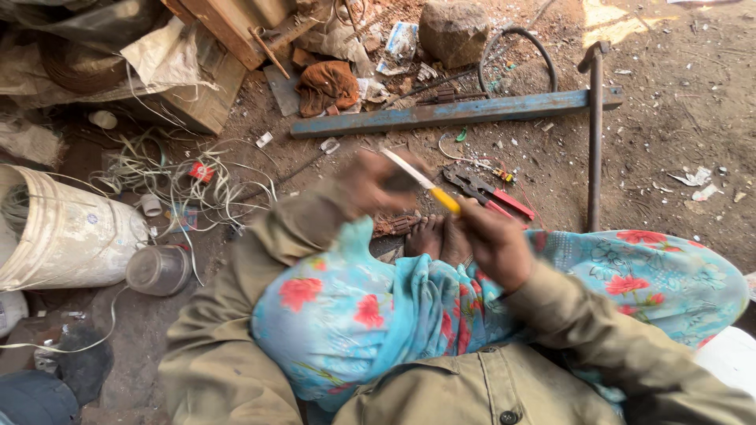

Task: The person sits on the ground and uses pliers, a screwdriver, and a hammer to work on a small dark metal object. They repeatedly pry, scrape, and strike the object, occasionally adjusting its position on a metal bar.

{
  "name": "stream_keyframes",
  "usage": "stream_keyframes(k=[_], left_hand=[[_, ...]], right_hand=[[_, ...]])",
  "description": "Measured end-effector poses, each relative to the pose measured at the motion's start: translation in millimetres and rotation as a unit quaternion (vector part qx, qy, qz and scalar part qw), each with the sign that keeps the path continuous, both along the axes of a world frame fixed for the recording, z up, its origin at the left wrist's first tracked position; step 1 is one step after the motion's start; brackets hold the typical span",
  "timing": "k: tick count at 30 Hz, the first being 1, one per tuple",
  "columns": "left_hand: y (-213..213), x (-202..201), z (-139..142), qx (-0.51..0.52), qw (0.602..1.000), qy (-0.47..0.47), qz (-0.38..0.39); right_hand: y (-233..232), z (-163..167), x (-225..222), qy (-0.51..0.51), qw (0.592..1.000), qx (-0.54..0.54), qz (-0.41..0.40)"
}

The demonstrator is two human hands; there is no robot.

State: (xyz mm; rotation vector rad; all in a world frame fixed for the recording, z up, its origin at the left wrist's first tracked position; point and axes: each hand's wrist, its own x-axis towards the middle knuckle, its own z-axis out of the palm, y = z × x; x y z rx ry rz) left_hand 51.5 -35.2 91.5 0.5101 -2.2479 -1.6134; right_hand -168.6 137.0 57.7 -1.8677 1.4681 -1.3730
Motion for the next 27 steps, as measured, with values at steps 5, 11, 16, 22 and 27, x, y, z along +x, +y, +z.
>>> stream_keyframes(k=[5,11,16,22,27], left_hand=[[-3,-6,24,-0.236,0.969,-0.005,0.068],[-13,6,24,-0.299,0.946,0.042,0.117],[-9,6,24,-0.29,0.949,0.02,0.121],[-5,5,31,-0.325,0.939,-0.019,0.112],[-1,3,31,-0.347,0.933,-0.026,0.095]], right_hand=[[3,30,-19,-0.041,0.997,-0.06,-0.02],[29,40,-59,0.08,0.995,0.005,-0.051],[28,42,-51,0.185,0.98,-0.004,-0.074],[26,51,-58,0.293,0.952,-0.039,-0.075],[25,54,-62,0.309,0.949,-0.037,-0.053]])
